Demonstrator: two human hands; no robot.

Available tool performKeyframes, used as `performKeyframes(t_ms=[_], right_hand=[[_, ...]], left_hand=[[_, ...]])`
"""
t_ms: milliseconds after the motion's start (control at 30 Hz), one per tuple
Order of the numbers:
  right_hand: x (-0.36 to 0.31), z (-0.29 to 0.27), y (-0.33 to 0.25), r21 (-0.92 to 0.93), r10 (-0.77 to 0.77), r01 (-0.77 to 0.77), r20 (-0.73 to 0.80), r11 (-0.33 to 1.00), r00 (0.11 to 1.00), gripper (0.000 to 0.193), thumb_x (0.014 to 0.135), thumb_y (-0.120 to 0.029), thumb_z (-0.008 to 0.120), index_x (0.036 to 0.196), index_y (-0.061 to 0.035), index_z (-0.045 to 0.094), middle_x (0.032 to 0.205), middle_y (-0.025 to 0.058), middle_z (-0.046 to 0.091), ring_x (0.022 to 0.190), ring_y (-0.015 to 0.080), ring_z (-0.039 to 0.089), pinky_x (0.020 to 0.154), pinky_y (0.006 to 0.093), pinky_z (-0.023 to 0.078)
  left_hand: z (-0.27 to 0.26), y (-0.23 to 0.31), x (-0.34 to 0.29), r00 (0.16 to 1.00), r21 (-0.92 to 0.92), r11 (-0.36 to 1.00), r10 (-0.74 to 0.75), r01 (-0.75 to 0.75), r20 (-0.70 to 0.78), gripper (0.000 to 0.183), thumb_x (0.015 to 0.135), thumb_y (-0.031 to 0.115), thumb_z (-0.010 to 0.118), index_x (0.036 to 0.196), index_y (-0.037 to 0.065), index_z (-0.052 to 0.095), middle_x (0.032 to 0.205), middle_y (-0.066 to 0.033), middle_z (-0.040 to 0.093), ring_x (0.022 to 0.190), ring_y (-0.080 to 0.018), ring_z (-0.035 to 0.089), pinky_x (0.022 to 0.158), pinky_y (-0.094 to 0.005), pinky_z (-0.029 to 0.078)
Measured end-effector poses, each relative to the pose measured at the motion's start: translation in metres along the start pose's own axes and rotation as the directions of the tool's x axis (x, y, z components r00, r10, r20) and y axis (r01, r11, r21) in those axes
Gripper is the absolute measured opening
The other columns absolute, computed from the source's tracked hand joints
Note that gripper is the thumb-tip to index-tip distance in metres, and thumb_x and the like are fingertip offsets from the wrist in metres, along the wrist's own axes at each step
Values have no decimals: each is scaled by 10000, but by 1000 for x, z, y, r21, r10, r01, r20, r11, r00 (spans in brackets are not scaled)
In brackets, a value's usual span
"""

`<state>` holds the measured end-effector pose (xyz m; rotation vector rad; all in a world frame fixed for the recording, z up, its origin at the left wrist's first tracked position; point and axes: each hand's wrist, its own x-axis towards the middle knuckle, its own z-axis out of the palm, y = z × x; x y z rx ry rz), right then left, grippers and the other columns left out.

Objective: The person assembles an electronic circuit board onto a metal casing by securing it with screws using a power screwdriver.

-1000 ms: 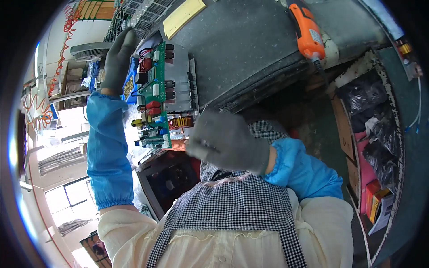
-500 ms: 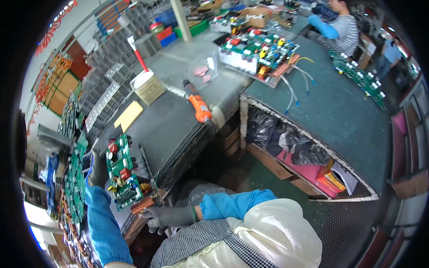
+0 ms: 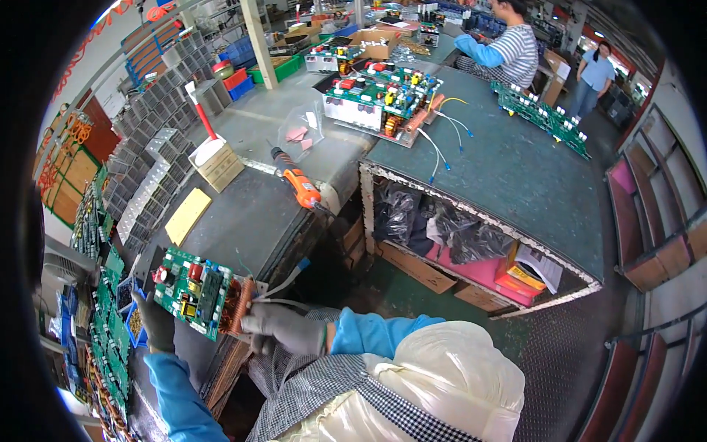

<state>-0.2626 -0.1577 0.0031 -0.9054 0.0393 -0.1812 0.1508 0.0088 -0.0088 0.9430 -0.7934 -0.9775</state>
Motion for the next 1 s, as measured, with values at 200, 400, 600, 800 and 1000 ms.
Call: performKeyframes(t_ms=[200,400,600,800,1000], right_hand=[[37,-14,-12,22,73,-69,-278,997,958,270,962,-328,652,908,-64,667,701,9,618,517,76,518,448,234,371],[11,-49,-56,75,32,-11,-288,997,957,184,909,-230,701,901,-48,675,708,0,592,518,65,460,471,223,334],[-100,-133,-156,-896,-745,257,-111,361,658,124,892,-160,687,921,-43,661,778,28,623,607,112,539,593,294,473],[-201,-205,-310,-999,-931,-3,-34,35,364,209,991,-174,603,1147,-52,669,925,54,675,789,123,650,673,301,550],[-244,-346,-450,-470,-655,553,-730,688,194,273,980,-238,630,1112,1,619,888,60,702,394,16,314,343,181,229]], left_hand=[[56,-20,-4,849,-129,990,-120,62,-515,873,973,735,412,1424,-3,525,1452,-152,555,1315,-306,525,1140,-444,379],[163,-1,27,824,132,990,121,-57,-553,843,1021,693,342,1460,-10,493,1483,-133,532,1353,-249,494,1170,-397,325],[320,3,180,971,225,946,240,-233,-4,737,1087,577,241,1472,-9,468,1471,-162,520,1364,-252,480,1188,-391,300],[457,-151,292,857,555,683,214,-474,469,493,977,455,650,1298,80,639,1144,-65,679,1046,-194,636,922,-351,509],[559,-237,337,374,415,143,-246,-899,894,630,882,421,759,1395,118,555,1374,-133,598,1260,-258,582,1099,-414,419]])
